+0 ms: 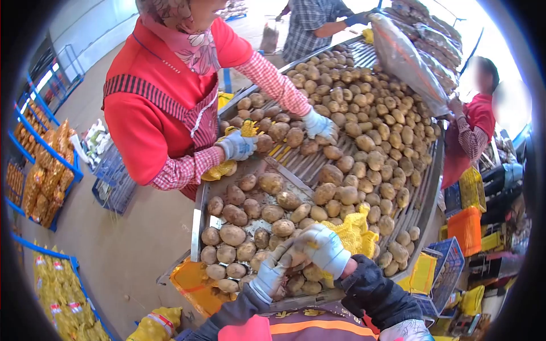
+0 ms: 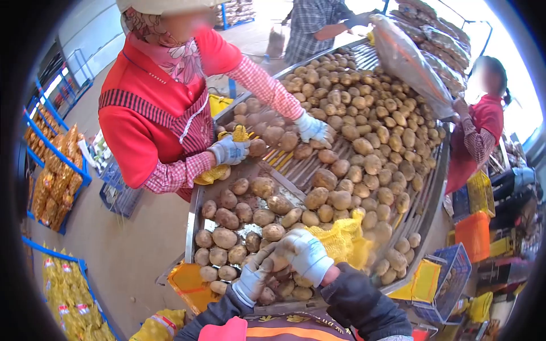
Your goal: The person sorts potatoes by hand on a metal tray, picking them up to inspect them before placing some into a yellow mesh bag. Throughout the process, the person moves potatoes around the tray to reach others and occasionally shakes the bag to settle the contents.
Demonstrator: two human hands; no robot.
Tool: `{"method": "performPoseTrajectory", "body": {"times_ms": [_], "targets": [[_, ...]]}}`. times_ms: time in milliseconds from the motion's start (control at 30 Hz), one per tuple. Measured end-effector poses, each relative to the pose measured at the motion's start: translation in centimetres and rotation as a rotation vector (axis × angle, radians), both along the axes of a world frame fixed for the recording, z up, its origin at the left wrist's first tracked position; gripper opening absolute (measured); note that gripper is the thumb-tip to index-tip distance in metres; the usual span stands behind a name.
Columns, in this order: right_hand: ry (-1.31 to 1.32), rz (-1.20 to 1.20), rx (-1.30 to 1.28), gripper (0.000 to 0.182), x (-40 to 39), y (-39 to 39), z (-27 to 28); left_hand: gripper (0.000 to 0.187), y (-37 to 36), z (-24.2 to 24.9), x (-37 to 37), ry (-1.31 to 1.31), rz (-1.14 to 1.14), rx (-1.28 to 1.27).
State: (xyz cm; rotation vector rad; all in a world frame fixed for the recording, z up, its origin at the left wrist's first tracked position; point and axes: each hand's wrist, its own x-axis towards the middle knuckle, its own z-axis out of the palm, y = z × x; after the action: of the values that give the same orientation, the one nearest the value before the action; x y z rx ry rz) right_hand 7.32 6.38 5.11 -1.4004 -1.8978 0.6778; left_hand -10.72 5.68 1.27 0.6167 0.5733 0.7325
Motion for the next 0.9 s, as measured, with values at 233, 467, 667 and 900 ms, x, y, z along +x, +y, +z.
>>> {"method": "performPoseTrajectory", "body": {"times_ms": [233, 467, 667, 900], "targets": [[0.986, -0.163, -0.612, 0.031, -1.7, -6.3, 1.1, 0.066, -0.9, -0.6, -0.7, 0.344, 0.159, 0.73], [1.22, -0.014, -0.693, 0.053, -0.3, -8.8, 0.9, 0.078, -4.3, 0.7, -1.2, 0.669, 0.399, 1.344], [1.286, 0.074, -0.518, 0.061, 2.4, -13.4, -0.7, 0.073, -8.1, 1.5, 3.0, 0.657, 0.333, 1.355], [1.161, -0.138, -0.361, 0.063, 7.7, -21.2, -1.2, 0.073, -12.5, 0.3, 9.4, 0.718, 0.147, 1.488]]}}
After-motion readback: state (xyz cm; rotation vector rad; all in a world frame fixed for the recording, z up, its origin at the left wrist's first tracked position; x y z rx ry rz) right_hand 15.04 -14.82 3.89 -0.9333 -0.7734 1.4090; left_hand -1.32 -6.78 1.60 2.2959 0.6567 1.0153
